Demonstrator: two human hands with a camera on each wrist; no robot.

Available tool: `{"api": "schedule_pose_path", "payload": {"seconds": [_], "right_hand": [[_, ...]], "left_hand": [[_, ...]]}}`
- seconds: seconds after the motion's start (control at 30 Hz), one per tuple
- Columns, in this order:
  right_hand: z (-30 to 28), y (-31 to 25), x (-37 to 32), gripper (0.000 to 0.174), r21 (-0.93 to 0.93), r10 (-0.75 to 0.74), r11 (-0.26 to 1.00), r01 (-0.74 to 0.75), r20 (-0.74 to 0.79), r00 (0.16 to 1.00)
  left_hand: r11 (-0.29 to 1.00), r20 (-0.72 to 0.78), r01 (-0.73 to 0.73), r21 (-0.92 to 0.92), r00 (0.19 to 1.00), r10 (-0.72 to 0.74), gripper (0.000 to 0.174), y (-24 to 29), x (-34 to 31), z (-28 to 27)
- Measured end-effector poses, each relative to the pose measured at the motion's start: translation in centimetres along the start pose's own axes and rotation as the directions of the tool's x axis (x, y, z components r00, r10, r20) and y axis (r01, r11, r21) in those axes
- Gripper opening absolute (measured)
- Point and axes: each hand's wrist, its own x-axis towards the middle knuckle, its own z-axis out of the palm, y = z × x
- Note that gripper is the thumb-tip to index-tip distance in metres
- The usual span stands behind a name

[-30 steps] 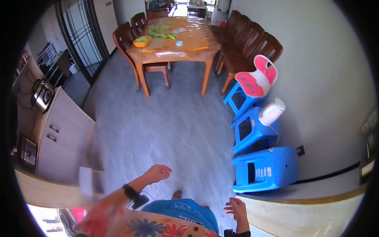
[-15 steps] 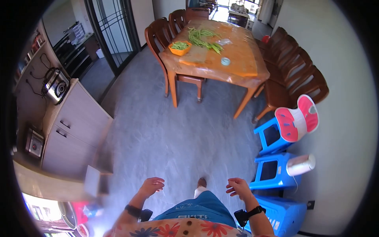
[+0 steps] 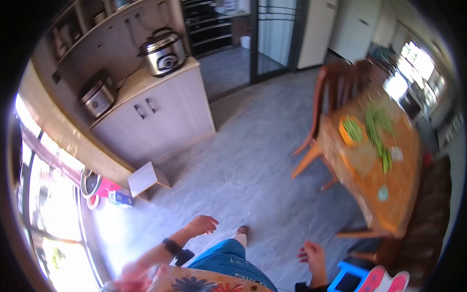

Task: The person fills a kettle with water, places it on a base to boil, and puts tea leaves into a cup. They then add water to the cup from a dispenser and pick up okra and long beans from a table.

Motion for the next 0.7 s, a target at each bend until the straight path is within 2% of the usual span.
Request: {"api": "schedule_pose_path", "payload": {"seconds": [0.03,0.1,0.13,0.17,0.2,0.23,0.3,0.43,0.47,0.53,0.57,0.63,0.7], "right_hand": [[-0.1,-0.2,0.8,0.036,-0.018,-0.052,0.998,0.053,0.031,0.998],[0.7,-3.3,1.8,0.032,-0.011,0.028,1.0,-0.028,0.024,0.999],[0.6,-4.2,2.5,0.031,-0.015,0.048,0.999,-0.047,0.03,0.998],[0.1,-4.9,3.2,0.031,-0.034,0.046,0.998,-0.044,0.058,0.997],[0.1,-5.8,3.8,0.03,-0.045,0.059,0.997,-0.059,0.005,0.998],[0.1,-6.7,4.4,0.029,-0.05,0.065,0.996,-0.068,-0.051,0.997],[-1.0,-8.4,5.6,0.032,-0.052,0.075,0.996,-0.074,0.015,0.997],[-1.0,-12.7,11.2,0.044,-0.101,0.053,0.994,-0.041,0.118,0.992],[-1.2,-14.0,13.2,0.044,-0.106,0.039,0.994,-0.024,0.137,0.99],[-1.2,-16.7,17.2,0.035,-0.143,0.037,0.99,-0.013,0.166,0.985],[-1.0,-17.9,19.0,0.035,-0.141,0.028,0.99,-0.002,0.185,0.982],[0.2,-21.0,22.5,0.029,-0.194,0.032,0.981,0.013,0.229,0.973],[1.7,-24.7,24.7,0.027,-0.253,-0.007,0.964,0.087,0.304,0.953]], "left_hand": [[0.999,-0.033,-0.013,-0.044,0.999,0.012,0.031,2.3,1.5,-0.8],[0.985,0.024,-0.164,0.057,0.986,0.163,0.032,6.7,4.2,-2.2],[0.988,-0.004,-0.154,0.029,0.988,0.155,0.032,8.2,5.7,-2.4],[0.969,-0.013,-0.217,0.116,0.976,0.22,0.032,10.0,7.0,-1.9],[0.939,-0.009,-0.275,0.208,0.959,0.283,0.032,11.5,8.5,-2.1],[0.941,-0.03,-0.269,0.206,0.959,0.281,0.032,12.6,9.9,-2.2],[0.87,-0.009,-0.367,0.328,0.92,0.391,0.032,14.1,12.5,-2.2],[0.865,-0.065,-0.357,0.353,0.913,0.404,0.034,14.7,16.3,-3.1],[0.898,-0.05,-0.31,0.313,0.939,0.342,0.034,15.1,16.7,-3.5],[0.95,-0.074,-0.204,0.238,0.971,0.227,0.035,16.4,16.7,-4.6],[0.949,-0.095,-0.198,0.244,0.969,0.226,0.035,17.3,16.4,-5.1],[0.991,-0.17,-0.104,0.084,0.978,0.117,0.033,18.9,15.9,-6.4],[0.993,-0.215,-0.107,0.046,0.97,0.114,0.032,18.6,16.8,-7.5]]}}
